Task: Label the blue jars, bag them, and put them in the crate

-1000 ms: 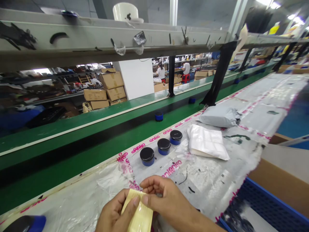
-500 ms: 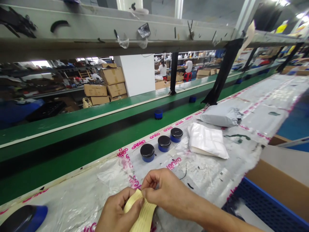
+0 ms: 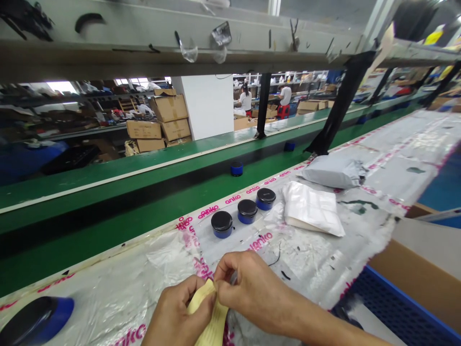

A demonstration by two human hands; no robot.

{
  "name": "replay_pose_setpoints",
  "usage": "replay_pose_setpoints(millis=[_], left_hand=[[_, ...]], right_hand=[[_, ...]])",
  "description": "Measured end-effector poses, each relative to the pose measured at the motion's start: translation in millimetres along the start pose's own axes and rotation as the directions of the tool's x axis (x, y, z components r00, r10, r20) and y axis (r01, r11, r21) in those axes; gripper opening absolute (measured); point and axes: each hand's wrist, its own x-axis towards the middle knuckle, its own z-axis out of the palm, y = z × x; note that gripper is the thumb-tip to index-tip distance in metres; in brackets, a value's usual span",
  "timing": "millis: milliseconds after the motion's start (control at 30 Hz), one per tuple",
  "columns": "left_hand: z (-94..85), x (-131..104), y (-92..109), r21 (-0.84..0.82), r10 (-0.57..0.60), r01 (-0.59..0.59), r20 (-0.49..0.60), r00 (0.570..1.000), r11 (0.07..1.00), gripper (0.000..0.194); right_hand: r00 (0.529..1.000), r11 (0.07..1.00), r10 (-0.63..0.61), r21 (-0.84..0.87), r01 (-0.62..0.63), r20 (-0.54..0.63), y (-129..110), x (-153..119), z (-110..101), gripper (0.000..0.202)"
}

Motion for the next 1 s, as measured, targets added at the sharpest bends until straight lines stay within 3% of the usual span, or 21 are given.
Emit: replay_pose_setpoints(millis=[300,600,1000], left_hand=[[0.8,-0.7,-0.9,0.071,0.023,-0.021,-0.019,1.0,0.997,0.019],[1.9,-1.5,-2.1,0.129,-0.028,0.026,0.01,1.0,0.991,0.018],[6.6,-1.1,-9.6,0.185,-0.026,0.024,0.008,1.0,0.982,0.019]], right_hand=[[1.0,1.0,0.001,0.014,-0.001,0.014,-2.2,-0.2,2.9,0.009],[0.997,0.999,0.032,0.03,-0.034,0.067,3.8,1.4,-0.2,0.014],[0.998,0.999,0.048,-0.007,-0.048,0.049,6.2,-0.4,0.9,0.013]])
